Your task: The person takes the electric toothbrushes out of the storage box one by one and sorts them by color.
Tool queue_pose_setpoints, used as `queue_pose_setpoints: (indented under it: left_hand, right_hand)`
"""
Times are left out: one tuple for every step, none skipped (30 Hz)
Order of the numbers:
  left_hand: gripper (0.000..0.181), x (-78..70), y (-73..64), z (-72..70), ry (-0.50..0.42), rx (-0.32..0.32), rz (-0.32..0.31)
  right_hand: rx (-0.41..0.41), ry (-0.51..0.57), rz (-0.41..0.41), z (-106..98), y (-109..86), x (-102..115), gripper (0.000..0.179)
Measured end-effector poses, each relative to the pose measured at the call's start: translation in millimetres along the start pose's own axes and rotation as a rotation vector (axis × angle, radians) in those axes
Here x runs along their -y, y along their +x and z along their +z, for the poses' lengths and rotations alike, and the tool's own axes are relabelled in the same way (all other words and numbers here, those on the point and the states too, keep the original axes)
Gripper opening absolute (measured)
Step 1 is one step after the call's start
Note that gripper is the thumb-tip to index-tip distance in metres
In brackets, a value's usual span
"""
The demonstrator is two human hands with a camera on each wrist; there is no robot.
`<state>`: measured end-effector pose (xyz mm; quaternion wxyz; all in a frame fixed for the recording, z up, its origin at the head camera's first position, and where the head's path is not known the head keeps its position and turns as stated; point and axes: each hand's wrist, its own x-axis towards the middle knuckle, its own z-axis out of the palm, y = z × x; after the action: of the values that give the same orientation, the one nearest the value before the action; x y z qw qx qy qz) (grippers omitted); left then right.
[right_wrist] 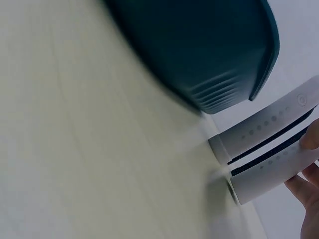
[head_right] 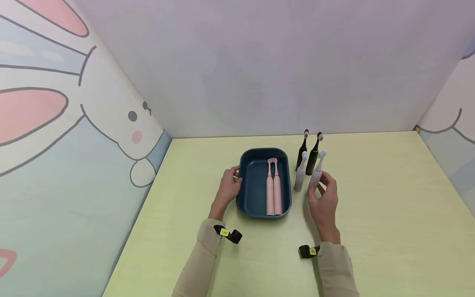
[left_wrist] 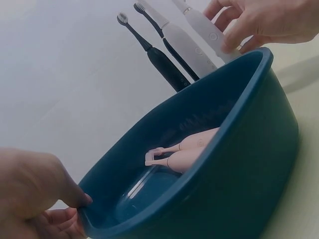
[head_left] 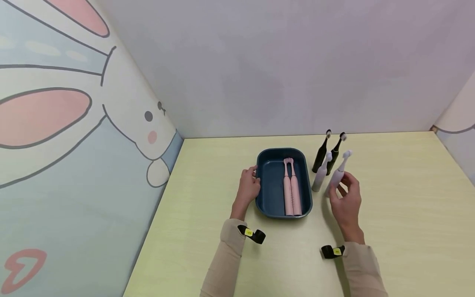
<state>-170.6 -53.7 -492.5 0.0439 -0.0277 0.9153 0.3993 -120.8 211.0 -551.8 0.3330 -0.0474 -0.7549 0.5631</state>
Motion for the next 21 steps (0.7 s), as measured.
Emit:
queue_pose_setpoints:
  left_hand:
    - [0.043, 0.2, -0.1, 0.2, 0.001, 0.0, -0.001]
    - [0.043, 0.3, -0.3, 0.4, 0.001, 0.0, -0.003]
    - [0.043, 0.4, -0.5, 0.6, 0.001, 0.001, -0.004]
    - [0.044, 0.6, -0.5, 0.9, 0.002, 0.001, -0.004]
    - [0.044, 0.8, -0.5, 1.1, 0.003, 0.002, -0.003]
    - [0.044, 1.0, -0.6, 1.4, 0.003, 0.003, -0.003]
    - [0.044, 0.9, -0.7, 1.5, 0.005, 0.003, -0.001]
    - [0.044, 0.7, -0.8, 1.7, 0.004, 0.004, 0.001]
    - [0.044, 0.7, -0.8, 1.7, 0.004, 0.005, 0.003]
    - [0.044, 0.7, -0.7, 1.8, 0.004, 0.003, 0.006]
    - [0.044, 0.6, -0.6, 1.6, 0.005, 0.003, 0.008]
    - [0.044, 0.5, -0.5, 1.5, 0.007, 0.002, 0.009]
    - [0.044, 0.2, -0.3, 1.3, 0.008, 0.001, 0.009]
    - [0.044, -0.1, -0.2, 1.1, 0.007, 0.0, 0.009]
    - [0.044, -0.3, 0.1, 0.9, 0.007, -0.003, 0.011]
    - [0.044, -0.5, 0.2, 0.6, 0.01, -0.005, 0.01]
    - [0.044, -0.9, -0.1, 0.2, 0.011, -0.004, 0.008]
    - [0.044, -0.9, 0.0, -0.1, 0.011, -0.006, 0.009]
    - [0.044, -0.9, 0.0, -0.3, 0.011, -0.007, 0.011]
    - [0.044, -0.9, 0.0, -0.5, 0.011, -0.007, 0.012]
    - [0.044, -0.5, 0.1, -0.4, 0.013, -0.007, 0.015]
  right_hand:
    - [-0.003, -0.002, 0.001, 0.9, 0.5, -1.1, 0.049]
    - [-0.005, 0.0, 0.001, 1.7, 1.1, -2.3, 0.049]
    - [-0.005, 0.002, 0.001, 2.1, 2.0, -3.9, 0.049]
    - [-0.003, 0.002, 0.001, 2.4, 2.9, -5.4, 0.049]
    - [0.001, 0.002, 0.002, 2.6, 3.7, -6.3, 0.049]
    - [0.003, 0.003, 0.003, 2.7, 4.4, -6.9, 0.049]
    - [0.002, 0.001, 0.003, 3.0, 4.8, -6.7, 0.049]
    - [0.005, 0.004, 0.004, 2.9, 5.2, -7.4, 0.049]
    - [0.007, 0.007, 0.004, 2.7, 5.5, -7.4, 0.049]
    - [0.009, 0.007, 0.006, 2.7, 5.6, -6.9, 0.048]
    - [0.012, 0.009, 0.006, 2.7, 5.6, -6.7, 0.048]
    - [0.013, 0.011, 0.007, 2.7, 5.6, -6.7, 0.047]
    - [0.014, 0.008, 0.008, 2.6, 5.5, -6.6, 0.047]
    - [0.016, 0.006, 0.007, 2.5, 5.6, -6.5, 0.046]
    - [0.017, 0.004, 0.006, 2.4, 5.6, -6.4, 0.046]
    - [0.016, 0.002, 0.002, 2.8, 5.5, -7.1, 0.046]
    - [0.015, -0.002, -0.002, 3.0, 5.2, -4.4, 0.045]
    - [0.016, -0.008, -0.003, 3.2, 5.0, -2.8, 0.045]
    - [0.017, -0.014, -0.002, 3.4, 4.9, -3.2, 0.045]
    - [0.019, -0.018, -0.002, 3.4, 4.8, -3.2, 0.045]
    - [0.02, -0.02, -0.001, 3.6, 4.6, -3.2, 0.046]
